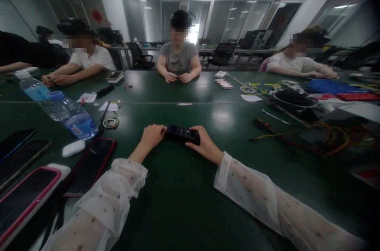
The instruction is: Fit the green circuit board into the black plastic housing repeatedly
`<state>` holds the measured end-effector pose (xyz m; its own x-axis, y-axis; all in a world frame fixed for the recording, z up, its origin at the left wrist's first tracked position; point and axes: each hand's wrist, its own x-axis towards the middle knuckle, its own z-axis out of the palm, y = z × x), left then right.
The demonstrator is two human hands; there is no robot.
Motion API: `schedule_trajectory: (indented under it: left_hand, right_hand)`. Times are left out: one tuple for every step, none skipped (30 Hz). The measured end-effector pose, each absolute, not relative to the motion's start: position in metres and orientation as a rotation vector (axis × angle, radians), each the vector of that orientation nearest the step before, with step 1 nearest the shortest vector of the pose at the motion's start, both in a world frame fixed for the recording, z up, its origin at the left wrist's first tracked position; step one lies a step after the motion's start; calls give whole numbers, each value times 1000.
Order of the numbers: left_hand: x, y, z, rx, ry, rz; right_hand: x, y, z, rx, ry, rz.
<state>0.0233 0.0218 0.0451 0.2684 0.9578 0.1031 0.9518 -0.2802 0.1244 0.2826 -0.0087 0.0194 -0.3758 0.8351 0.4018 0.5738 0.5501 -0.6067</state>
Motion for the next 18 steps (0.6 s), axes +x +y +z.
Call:
schedule_trajectory:
  left_hand:
    - [23,22,45,2474,1862,249]
    - [23,22,45,2477,1867,251]
    - [23,22,44,2479,1876,251]
    - [23,22,44,2481,1886,250]
    - [23,22,44,2481,1895,250]
    - [23,22,44,2480,1898,250]
    - [23,22,44,2476,1896,250]
    - [23,22,44,2471,1890,250]
    - [23,21,44,2465,1885,251]
    - [23,21,45,2461,1882,252]
    - [23,21,45,2456,1884,252]
    - [23,21,46,2453,1889,250]
    - [23,20,46,2450,1895,248]
    - [23,20,46,2449,1900,248]
    - [23,20,46,2449,1898,249]
    - [22,20,46,2453,1889,250]
    - [22,20,46,2456,1882,254]
    - [22,21,45,2464,1866,253]
  right_hand:
    - [282,-9,20,-1133,-2097,483]
    - [282,-9,20,-1137,-2102,484]
    - [282,-9,21,-1142,-2106,485]
    - [282,-9,21,-1147,-2108,483]
    - [282,-9,22,-1151,-2110,482]
    - [281,-10,23,-1154,-2110,480]
    - [281,-10,23,-1157,-2109,479]
    - [280,-10,24,-1159,-2108,479]
    - [280,-10,24,-1161,-2106,479]
    - [280,-10,24,-1163,-2105,483]
    - [280,-10,24,-1166,-2102,485]
    - [280,-9,23,-1169,-2100,488]
    - [280,-9,23,-1170,-2100,492]
    - [280,-9,22,-1170,-2100,495]
    - [280,-8,22,-1169,-2102,499]
    - [280,-8,22,-1166,-2104,502]
    - [281,-7,22,-1164,-2105,505]
    - [281,-7,21,-1163,-2107,510]
